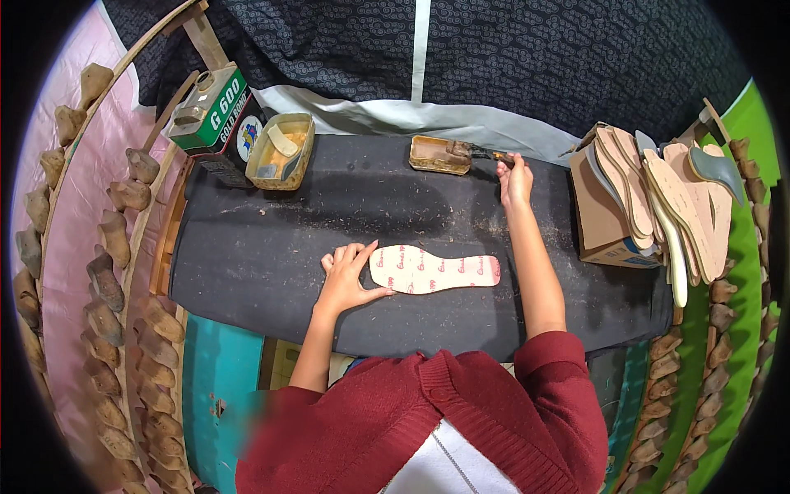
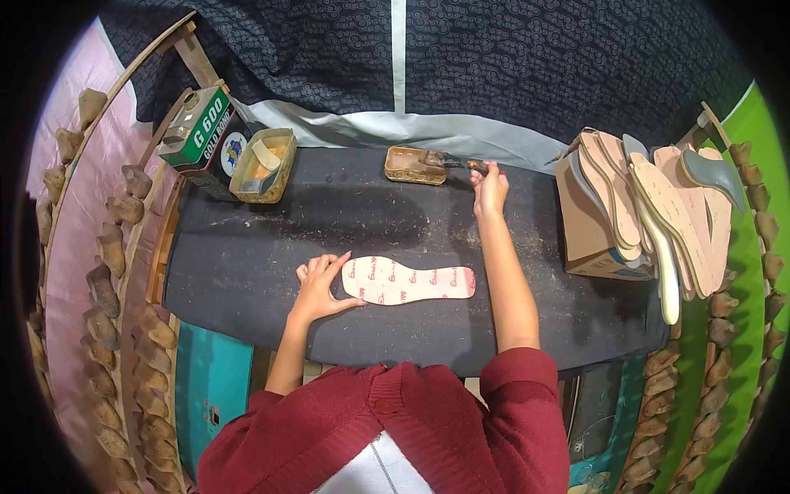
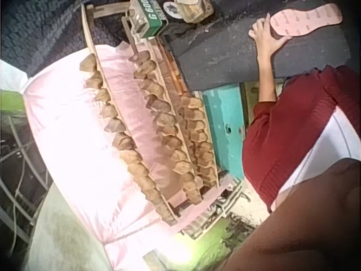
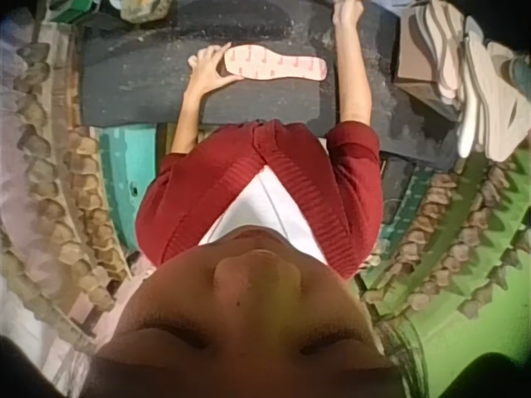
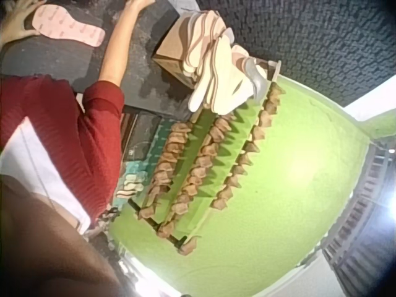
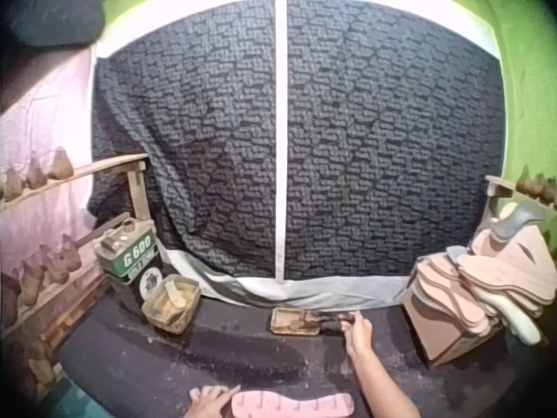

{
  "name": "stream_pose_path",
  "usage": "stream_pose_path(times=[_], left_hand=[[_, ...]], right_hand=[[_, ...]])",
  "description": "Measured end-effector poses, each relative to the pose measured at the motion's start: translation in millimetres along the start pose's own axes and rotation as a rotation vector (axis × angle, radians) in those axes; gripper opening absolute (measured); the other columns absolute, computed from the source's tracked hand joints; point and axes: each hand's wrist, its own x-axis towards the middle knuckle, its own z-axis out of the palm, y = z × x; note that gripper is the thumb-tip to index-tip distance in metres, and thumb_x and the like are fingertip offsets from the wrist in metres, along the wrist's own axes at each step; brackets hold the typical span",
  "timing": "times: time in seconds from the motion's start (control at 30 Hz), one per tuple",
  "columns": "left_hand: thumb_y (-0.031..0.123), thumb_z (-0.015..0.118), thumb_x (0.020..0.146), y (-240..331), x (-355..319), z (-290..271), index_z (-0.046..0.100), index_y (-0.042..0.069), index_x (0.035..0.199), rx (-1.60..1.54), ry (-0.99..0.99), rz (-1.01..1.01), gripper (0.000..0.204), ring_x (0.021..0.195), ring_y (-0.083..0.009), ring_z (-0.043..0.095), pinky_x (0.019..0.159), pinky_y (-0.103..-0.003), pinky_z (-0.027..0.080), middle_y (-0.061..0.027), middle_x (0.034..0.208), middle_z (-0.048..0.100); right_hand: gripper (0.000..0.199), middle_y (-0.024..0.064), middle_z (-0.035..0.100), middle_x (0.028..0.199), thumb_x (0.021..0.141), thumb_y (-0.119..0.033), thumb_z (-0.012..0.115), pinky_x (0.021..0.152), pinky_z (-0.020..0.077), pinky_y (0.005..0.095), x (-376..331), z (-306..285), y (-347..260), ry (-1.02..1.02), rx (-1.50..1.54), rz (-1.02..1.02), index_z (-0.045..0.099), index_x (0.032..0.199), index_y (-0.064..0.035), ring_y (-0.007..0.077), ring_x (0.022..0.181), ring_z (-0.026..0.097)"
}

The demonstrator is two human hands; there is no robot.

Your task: Applying adhesive to shoe insoles and soles using a brush.

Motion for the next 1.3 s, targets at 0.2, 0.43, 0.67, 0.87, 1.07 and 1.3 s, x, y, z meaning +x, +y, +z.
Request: stream_pose_path(times=[0.2,0.43,0.67,0.87,1.07,1.3], left_hand=[[0.051,0.074,0.046,-0.4,0.4,-0.6,0.047,0.012,0.118,-0.055,-0.006,-0.014,0.086,0.095,-0.0218,0.041,0.082,-0.036,0.022,-0.0059,0.102,0.048],[0.053,0.071,0.05,-8.7,-2.5,-0.8,0.049,0.012,0.116,-0.004,-0.016,0.02,0.08,0.099,-0.0223,0.042,0.082,-0.037,0.023,-0.0061,0.103,0.047],[0.05,0.074,0.048,-12.5,-2.1,1.3,0.05,0.014,0.115,-0.054,-0.033,-0.017,0.079,0.099,-0.0211,0.041,0.08,-0.035,0.022,-0.0054,0.103,0.047],[0.05,0.074,0.047,-10.7,-3.2,-0.7,0.049,0.015,0.116,-0.079,-0.027,-0.028,0.081,0.1,-0.0207,0.042,0.081,-0.035,0.022,-0.0055,0.105,0.048],[0.051,0.073,0.049,-9.3,-5.3,-2.7,0.05,0.015,0.115,-0.069,-0.034,-0.036,0.078,0.101,-0.0207,0.043,0.081,-0.036,0.022,-0.0055,0.105,0.049],[0.049,0.073,0.051,-11.9,-2.4,0.9,0.052,0.014,0.109,-0.074,-0.037,-0.028,0.071,0.101,-0.0208,0.042,0.081,-0.036,0.022,-0.0053,0.105,0.049]], right_hand=[[0.022,0.009,0.05,0.073,0.088,-0.017,0.044,0.051,0.0447,0.026,-6.8,-16.0,16.4,0.101,0.284,0.262,0.049,0.087,0.004,0.0171,0.06,0.051],[0.021,0.0085,0.049,0.071,0.087,-0.019,0.045,0.05,0.044,0.0242,-66.1,-7.9,6.4,-0.028,0.265,0.311,0.048,0.09,0.0014,0.0149,0.058,0.05],[0.024,0.0073,0.054,0.076,0.089,-0.026,0.044,0.048,0.041,0.0201,-158.7,-0.4,0.7,-0.161,-0.018,0.161,0.047,0.093,-0.0023,0.0088,0.054,0.048],[0.021,0.01,0.054,0.085,0.091,-0.023,0.04,0.045,0.045,0.0233,-188.6,-7.2,24.3,-0.291,-0.124,0.076,0.044,0.098,-0.0031,0.0096,0.055,0.05],[0.018,0.004,0.053,0.078,0.09,-0.021,0.044,0.044,0.0404,0.0174,-198.7,-1.0,28.3,-0.282,-0.231,0.027,0.046,0.097,-0.0047,0.0057,0.055,0.051],[0.021,0.0036,0.052,0.076,0.082,-0.012,0.057,0.045,0.0423,0.0169,-199.1,3.7,26.1,-0.295,-0.315,0.008,0.044,0.097,-0.0041,0.0062,0.055,0.052]])
